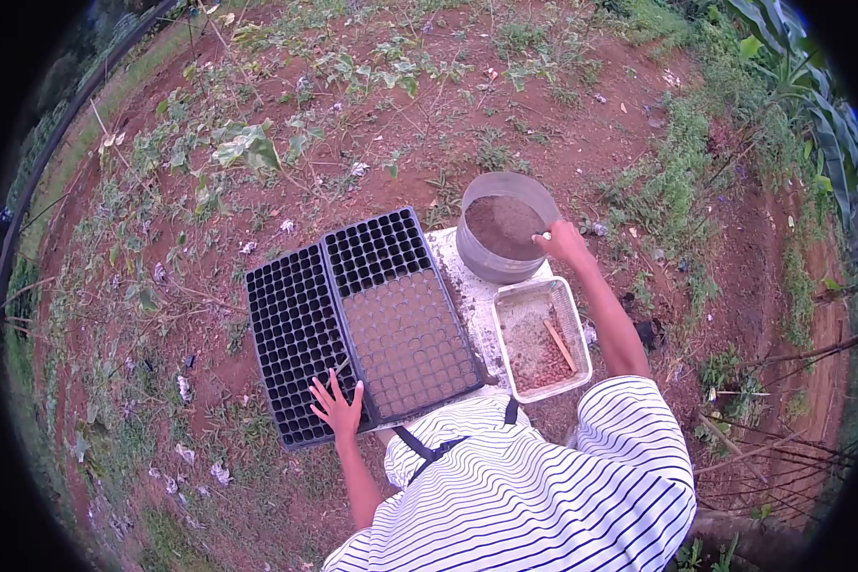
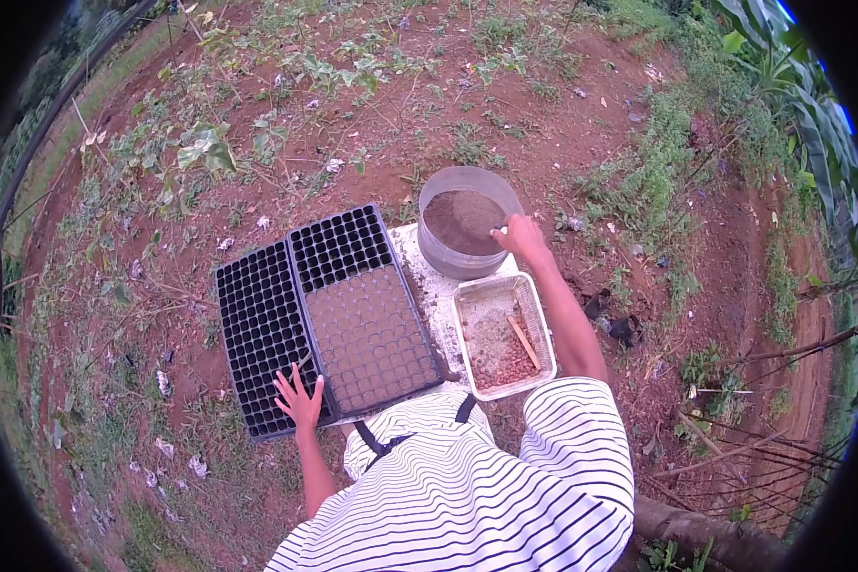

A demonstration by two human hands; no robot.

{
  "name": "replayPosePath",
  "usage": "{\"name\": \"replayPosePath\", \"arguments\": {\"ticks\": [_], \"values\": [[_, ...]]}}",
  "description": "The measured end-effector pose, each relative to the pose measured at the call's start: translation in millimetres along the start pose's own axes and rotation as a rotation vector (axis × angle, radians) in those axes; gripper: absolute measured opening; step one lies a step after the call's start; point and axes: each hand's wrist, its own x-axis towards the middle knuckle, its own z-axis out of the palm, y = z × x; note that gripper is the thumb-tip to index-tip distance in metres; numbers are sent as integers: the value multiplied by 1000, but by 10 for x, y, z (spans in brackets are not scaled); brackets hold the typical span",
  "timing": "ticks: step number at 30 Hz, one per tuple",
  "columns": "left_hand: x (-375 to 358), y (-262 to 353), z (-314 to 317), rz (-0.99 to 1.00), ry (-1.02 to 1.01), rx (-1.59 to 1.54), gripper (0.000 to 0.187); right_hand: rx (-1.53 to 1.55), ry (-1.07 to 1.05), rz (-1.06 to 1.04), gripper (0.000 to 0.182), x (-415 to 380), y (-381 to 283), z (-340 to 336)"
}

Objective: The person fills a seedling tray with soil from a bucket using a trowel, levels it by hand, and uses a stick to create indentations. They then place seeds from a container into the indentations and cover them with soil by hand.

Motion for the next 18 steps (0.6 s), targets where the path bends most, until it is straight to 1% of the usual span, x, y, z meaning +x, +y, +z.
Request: {"name": "replayPosePath", "arguments": {"ticks": [2, 3, 5, 6, 8, 12, 14, 18], "values": [[0, 3, -3, -11, -7, 4, 84, 11, -71, 20, 47, -49, -66, -82], [1, -12, 1, -10, -6, 5, 84, 13, -70, 20, 47, -34, -35, -26], [7, -25, 25, 0, 9, 10, 84, -17, 82, -16, 42, 14, 33, 89], [7, -16, 16, 0, 10, 9, 84, -16, 83, -17, 42, -11, 1, 48], [4, -1, -4, -11, -9, 11, 84, -141, 120, -57, 40, -69, -49, -37], [17, -15, 26, -7, -13, 4, 84, -225, 144, -93, 40, -79, -94, -152], [18, -28, 32, -3, -9, 2, 84, -274, 223, -121, 35, -84, -125, -224], [6, -29, 27, 4, -3, -3, 84, -326, 285, -162, 35, -134, -178, -414]]}}
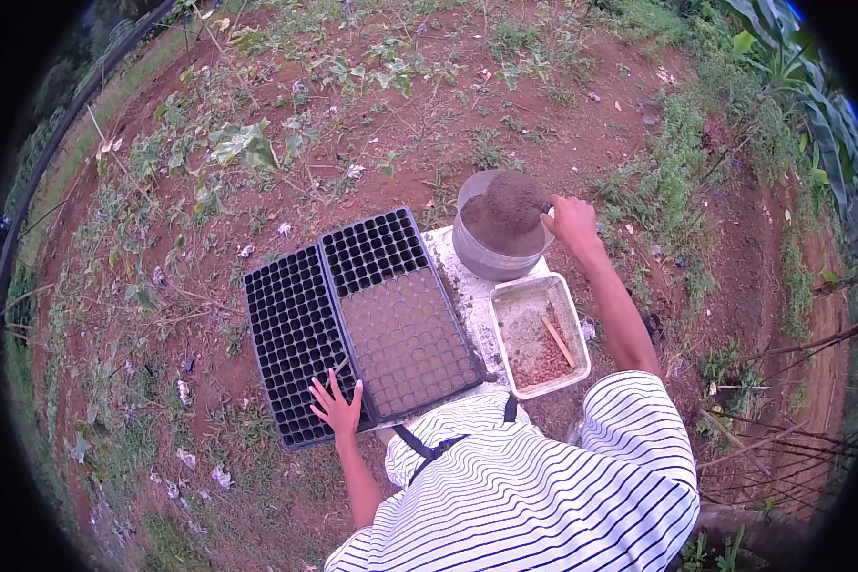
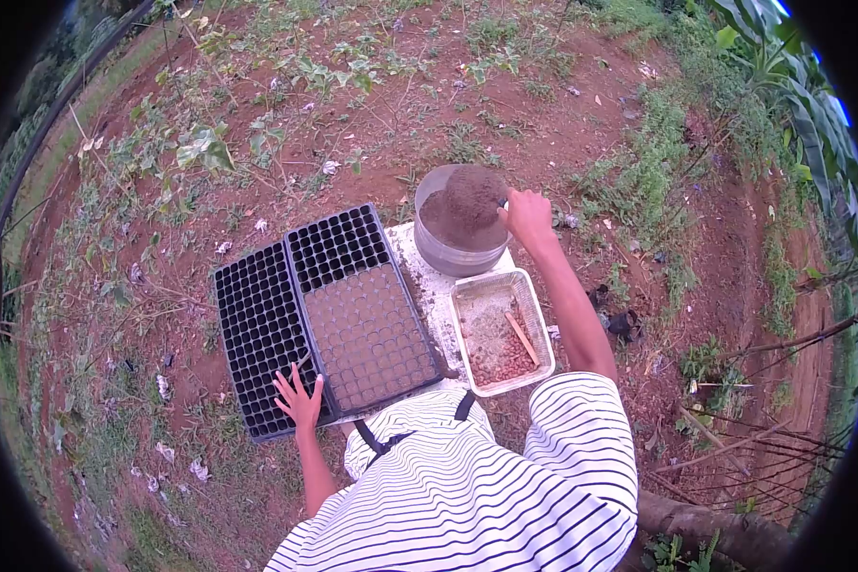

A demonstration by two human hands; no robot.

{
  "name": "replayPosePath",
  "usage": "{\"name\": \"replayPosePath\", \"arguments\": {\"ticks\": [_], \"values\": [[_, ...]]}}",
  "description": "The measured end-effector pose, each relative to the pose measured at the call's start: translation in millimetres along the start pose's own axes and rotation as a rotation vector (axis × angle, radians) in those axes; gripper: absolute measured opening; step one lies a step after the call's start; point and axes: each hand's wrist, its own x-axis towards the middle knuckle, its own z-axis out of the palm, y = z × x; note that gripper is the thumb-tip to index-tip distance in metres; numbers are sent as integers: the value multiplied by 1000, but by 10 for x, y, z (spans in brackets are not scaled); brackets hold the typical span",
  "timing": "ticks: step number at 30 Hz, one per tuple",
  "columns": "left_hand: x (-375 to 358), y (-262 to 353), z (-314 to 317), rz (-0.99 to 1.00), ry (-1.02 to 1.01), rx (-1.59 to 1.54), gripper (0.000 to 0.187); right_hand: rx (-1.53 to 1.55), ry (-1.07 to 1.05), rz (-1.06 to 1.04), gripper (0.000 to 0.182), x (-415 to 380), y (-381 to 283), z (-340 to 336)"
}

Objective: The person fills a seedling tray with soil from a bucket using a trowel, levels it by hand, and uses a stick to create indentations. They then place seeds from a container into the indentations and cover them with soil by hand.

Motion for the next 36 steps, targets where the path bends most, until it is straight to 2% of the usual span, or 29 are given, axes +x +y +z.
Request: {"name": "replayPosePath", "arguments": {"ticks": [6, 8, 11, 15, 17, 18, 20, 21, 23, 27, 29, 30, 32, 36], "values": [[-6, 13, -17, -9, -6, 0, 83, -100, 85, -34, 29, -36, -52, -340], [-6, 2, -3, -8, -4, 2, 83, -123, 126, -18, 22, -45, -87, -358], [-11, 0, -1, -5, 0, -1, 83, -144, 198, -11, 17, 95, -26, 109], [3, -10, -2, -6, -3, 3, 84, -146, 186, 10, 15, 288, -91, 837], [-20, 2, 3, -3, -1, -2, 84, -72, 16, 35, 17, 268, -240, 1020], [-7, 11, -13, -14, -11, 0, 84, -62, 27, 33, 17, 282, -286, 1176], [-20, 2, -19, -28, -28, 4, 85, 192, -2, 107, 20, 223, -290, 1488], [-24, 1, -4, -29, -29, 6, 85, 193, -4, 106, 20, 225, -249, 1482], [-3, -12, 5, -5, -9, 6, 85, 164, -123, -27, 26, 243, -162, 1452], [-4, -4, -1, -5, -1, 10, 84, 169, -268, -101, 29, 334, -119, 1375], [-21, 20, -32, -30, -26, 16, 83, 171, -444, -164, 31, 347, -116, 1307], [-22, 30, -45, -29, -32, 12, 84, 172, -448, -168, 31, 352, -96, 1302], [-21, 38, -72, -27, -33, -1, 84, 378, -609, -83, 29, 377, -52, 1275], [-24, 29, -48, -24, -25, -17, 84, 470, -634, -132, 31, 451, 13, 1342]]}}
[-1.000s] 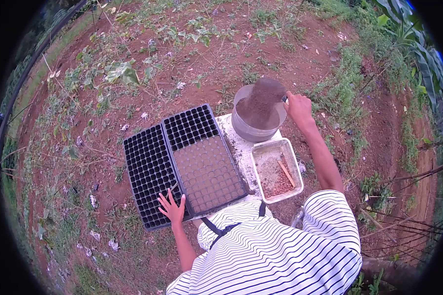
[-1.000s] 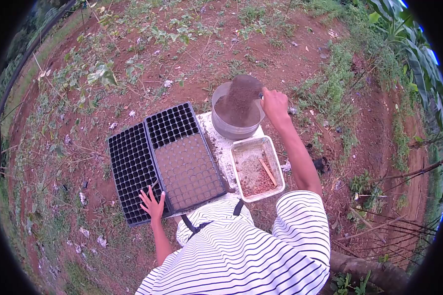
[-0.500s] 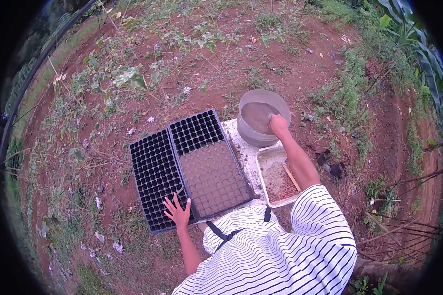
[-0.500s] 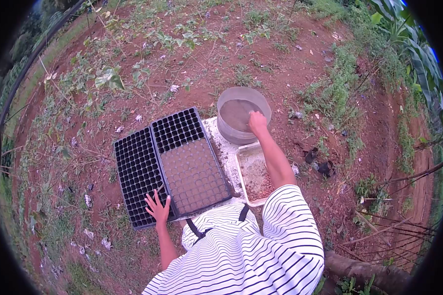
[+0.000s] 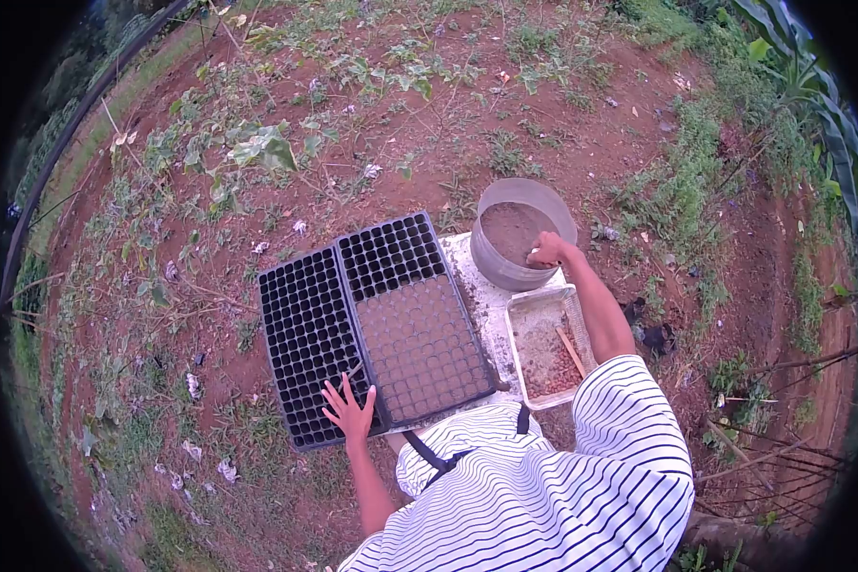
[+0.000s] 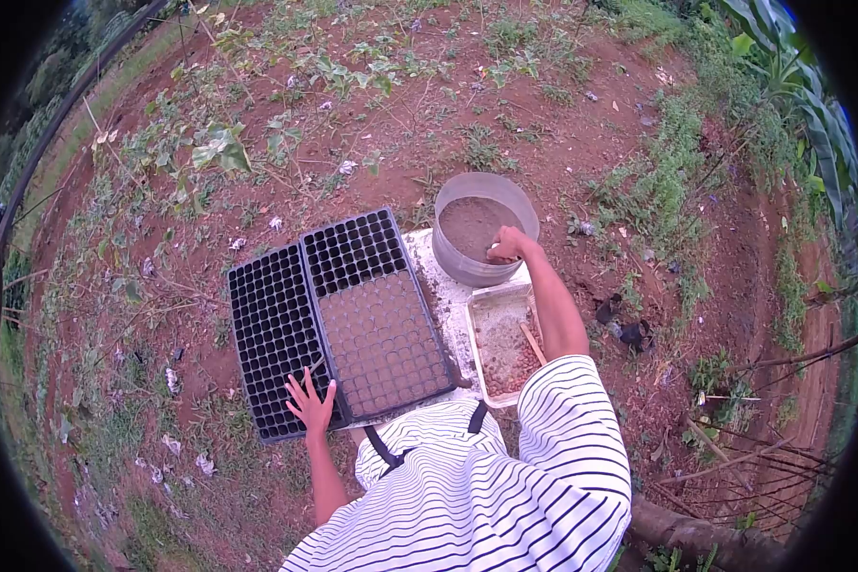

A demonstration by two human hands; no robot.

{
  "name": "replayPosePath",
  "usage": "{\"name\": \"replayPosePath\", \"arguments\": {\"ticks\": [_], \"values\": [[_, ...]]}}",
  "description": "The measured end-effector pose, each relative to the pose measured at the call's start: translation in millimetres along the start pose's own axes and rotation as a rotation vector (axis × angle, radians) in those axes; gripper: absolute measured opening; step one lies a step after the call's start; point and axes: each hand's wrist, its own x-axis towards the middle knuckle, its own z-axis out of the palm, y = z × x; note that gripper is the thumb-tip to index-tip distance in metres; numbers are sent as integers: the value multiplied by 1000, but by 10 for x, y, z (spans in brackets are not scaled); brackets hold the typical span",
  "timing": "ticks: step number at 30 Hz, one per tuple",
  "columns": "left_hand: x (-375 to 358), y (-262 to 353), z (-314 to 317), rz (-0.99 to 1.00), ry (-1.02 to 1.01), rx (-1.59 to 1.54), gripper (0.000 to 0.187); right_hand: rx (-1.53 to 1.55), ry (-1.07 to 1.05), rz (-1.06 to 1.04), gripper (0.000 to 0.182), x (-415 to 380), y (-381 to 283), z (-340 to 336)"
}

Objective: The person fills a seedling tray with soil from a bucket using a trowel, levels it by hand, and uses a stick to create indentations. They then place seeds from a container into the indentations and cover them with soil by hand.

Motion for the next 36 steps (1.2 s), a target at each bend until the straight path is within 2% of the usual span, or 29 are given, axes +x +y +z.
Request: {"name": "replayPosePath", "arguments": {"ticks": [3, 9, 11, 15, 17, 18, 20, 24, 27, 29, 32, 36], "values": [[25, 1, 12, 0, 5, 14, 85, -14, -5, -29, 30, 27, 6, -22], [15, -7, 20, 7, 1, 2, 85, 166, -50, 117, 29, -163, -81, -268], [21, -20, 25, 7, 4, 13, 86, 140, 73, 55, 29, -210, -83, -326], [18, -11, 10, -5, -7, 8, 87, 78, 172, 39, 29, -419, -155, -532], [3, -5, 20, -10, -2, 9, 87, -116, 302, 21, 27, -541, -232, -624], [2, 0, 13, -8, -7, -4, 86, -117, 297, 16, 27, -618, -281, -653], [-1, -7, 4, -3, -5, -22, 85, -377, 395, 48, 30, -755, -446, -726], [15, -52, 17, 8, 17, -39, 81, -504, 482, 29, 29, -835, -499, -762], [-1, -69, 14, 34, 44, -59, 81, -582, 569, 20, 21, -839, -470, -777], [-1, -53, 6, 30, 46, -61, 81, -634, 685, 111, 11, -709, -373, -701], [16, -32, 37, 46, 56, -72, 83, -639, 728, 98, 14, -504, -283, -511], [-42, -59, 37, 69, 65, -74, 87, -552, 704, 112, 15, -124, -231, 65]]}}
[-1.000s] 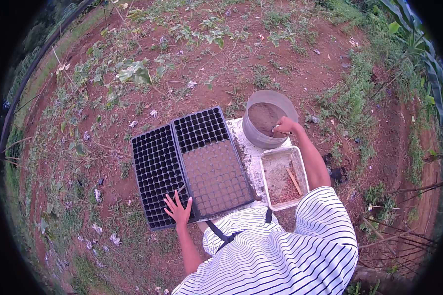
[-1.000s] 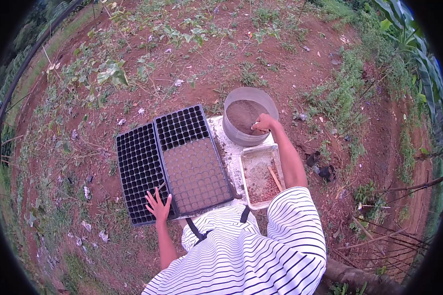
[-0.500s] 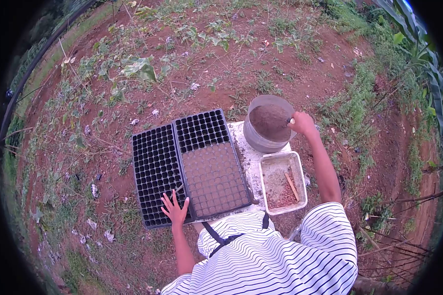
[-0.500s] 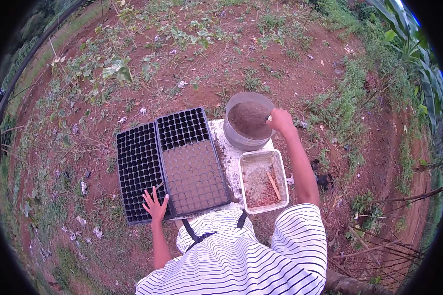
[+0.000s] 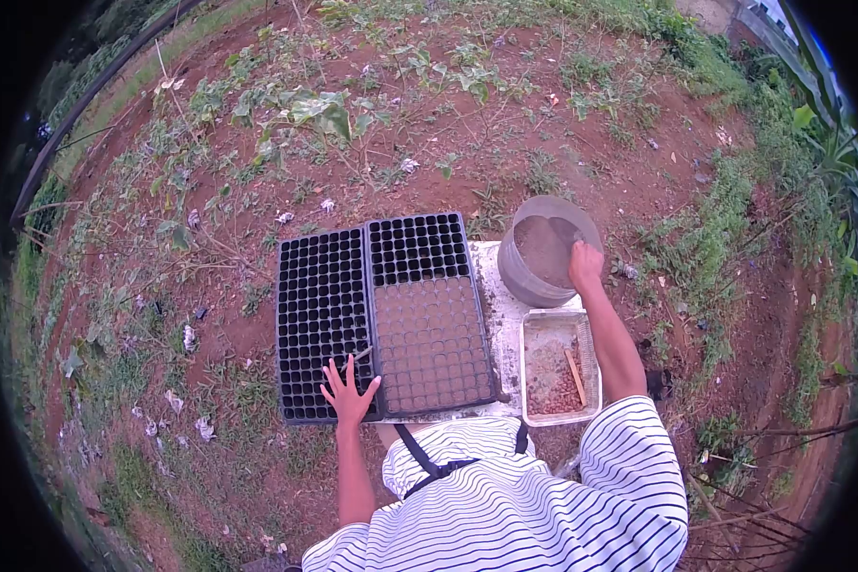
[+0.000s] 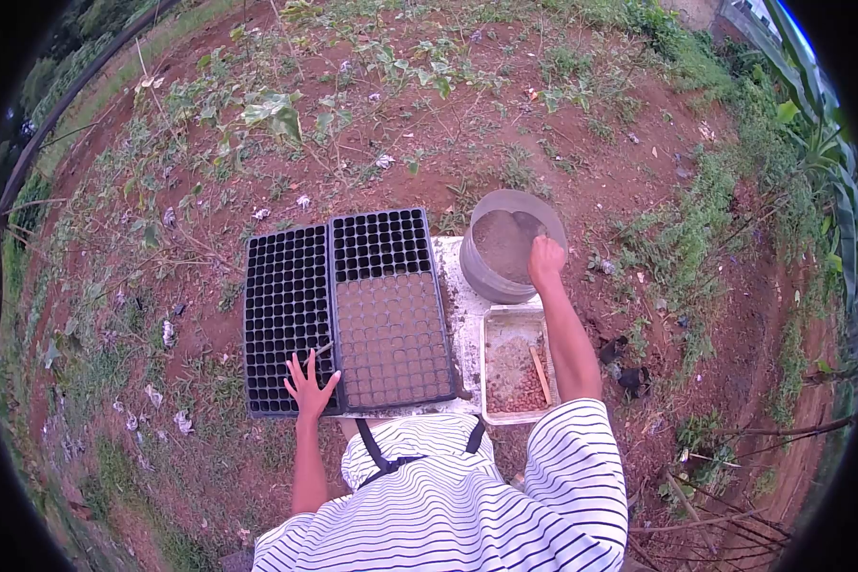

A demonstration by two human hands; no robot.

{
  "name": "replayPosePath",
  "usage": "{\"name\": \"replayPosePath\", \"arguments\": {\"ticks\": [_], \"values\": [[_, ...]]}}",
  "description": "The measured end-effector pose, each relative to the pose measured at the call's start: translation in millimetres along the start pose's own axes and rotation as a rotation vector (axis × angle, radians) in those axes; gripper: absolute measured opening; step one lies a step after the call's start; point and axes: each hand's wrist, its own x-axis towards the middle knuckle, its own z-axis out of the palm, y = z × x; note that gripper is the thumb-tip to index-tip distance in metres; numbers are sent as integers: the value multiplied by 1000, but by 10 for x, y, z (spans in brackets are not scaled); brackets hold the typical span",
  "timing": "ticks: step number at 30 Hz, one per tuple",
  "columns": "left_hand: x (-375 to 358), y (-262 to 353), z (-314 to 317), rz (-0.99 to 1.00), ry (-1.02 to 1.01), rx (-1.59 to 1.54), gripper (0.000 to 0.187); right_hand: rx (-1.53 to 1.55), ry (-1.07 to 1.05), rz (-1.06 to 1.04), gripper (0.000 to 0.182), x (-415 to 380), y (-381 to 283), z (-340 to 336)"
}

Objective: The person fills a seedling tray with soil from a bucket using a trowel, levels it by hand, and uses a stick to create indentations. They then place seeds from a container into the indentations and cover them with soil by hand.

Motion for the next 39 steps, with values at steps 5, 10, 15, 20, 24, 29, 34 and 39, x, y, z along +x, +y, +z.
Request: {"name": "replayPosePath", "arguments": {"ticks": [5, 10, 15, 20, 24, 29, 34, 39], "values": [[-44, -12, 14, -3, -11, 34, 91, 210, -254, 5, 26, -91, 58, 231], [38, -28, 8, 20, -2, 16, 92, 395, -545, -88, 25, 72, 141, 53], [22, -29, 5, 15, -28, 35, 95, 593, -680, -3, 24, -12, 152, -107], [48, -42, 35, 7, -34, 45, 96, 761, -769, 53, 27, -63, 198, -53], [36, -31, 11, 2, -46, 41, 97, 638, -814, 20, 32, 90, 189, -51], [38, -21, 1, -8, -57, 29, 98, 657, -723, -8, 37, 96, 240, -73], [35, -39, 22, 6, -47, 37, 98, 607, -629, -13, 40, 97, 348, -241], [33, -36, 6, 5, -47, 28, 98, 625, -576, 21, 41, 80, 480, -345]]}}
